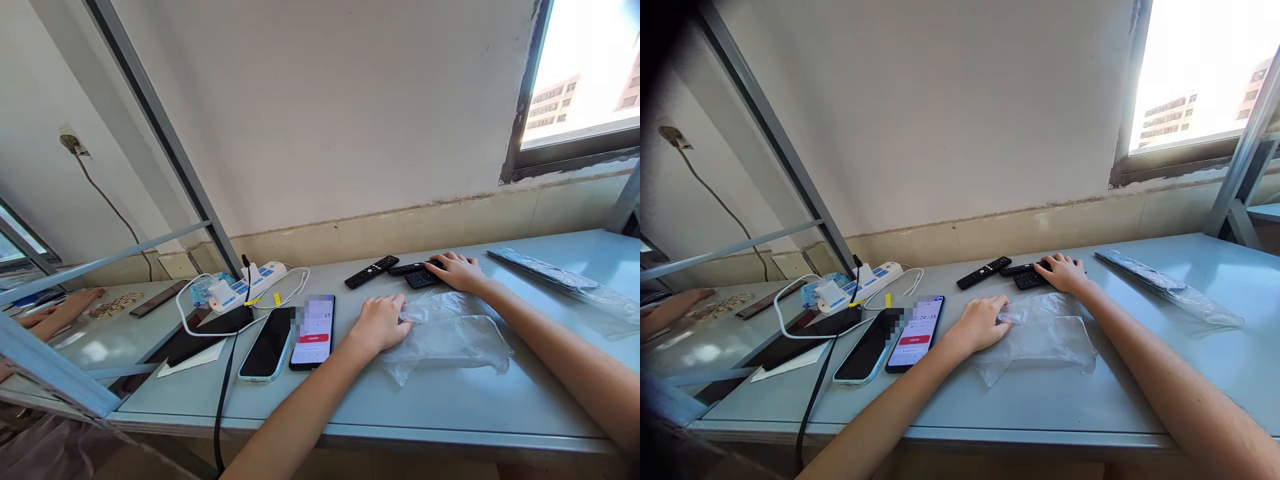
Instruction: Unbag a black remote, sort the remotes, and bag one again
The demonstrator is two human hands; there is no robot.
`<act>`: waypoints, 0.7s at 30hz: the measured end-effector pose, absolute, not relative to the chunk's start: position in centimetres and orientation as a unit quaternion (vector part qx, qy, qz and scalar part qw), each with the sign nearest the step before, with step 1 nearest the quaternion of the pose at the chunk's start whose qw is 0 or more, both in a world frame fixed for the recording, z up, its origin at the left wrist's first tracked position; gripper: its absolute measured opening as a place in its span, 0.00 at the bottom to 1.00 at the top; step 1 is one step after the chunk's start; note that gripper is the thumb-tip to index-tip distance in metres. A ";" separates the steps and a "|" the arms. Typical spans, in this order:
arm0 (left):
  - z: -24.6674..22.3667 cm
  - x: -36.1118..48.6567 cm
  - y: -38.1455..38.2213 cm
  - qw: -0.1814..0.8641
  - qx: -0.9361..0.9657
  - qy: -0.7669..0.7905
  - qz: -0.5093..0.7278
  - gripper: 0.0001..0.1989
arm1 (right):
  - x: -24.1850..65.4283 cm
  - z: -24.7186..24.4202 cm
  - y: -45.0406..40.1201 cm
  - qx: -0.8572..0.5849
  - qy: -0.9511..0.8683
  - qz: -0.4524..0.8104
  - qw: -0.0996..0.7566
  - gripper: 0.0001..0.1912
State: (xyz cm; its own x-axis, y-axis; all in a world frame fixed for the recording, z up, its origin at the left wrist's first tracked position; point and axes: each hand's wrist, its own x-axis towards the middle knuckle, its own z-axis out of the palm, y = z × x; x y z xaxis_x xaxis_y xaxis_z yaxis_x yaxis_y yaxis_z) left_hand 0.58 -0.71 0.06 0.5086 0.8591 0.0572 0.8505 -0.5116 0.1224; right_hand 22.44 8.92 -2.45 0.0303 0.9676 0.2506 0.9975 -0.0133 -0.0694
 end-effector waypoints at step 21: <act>-0.6 0.4 -0.4 0.008 0.840 0.517 0.164 0.21 | 21.2 0.6 6.3 -0.801 -0.589 -0.055 0.092 0.26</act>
State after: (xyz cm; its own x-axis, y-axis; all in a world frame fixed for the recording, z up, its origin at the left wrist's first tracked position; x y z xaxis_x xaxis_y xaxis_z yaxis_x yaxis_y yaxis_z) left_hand 0.36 -0.41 -0.60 0.4119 0.8709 0.2680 0.8658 -0.4657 0.1829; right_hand 21.23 6.35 0.56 0.2995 0.9338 0.1957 0.9539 -0.2886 -0.0826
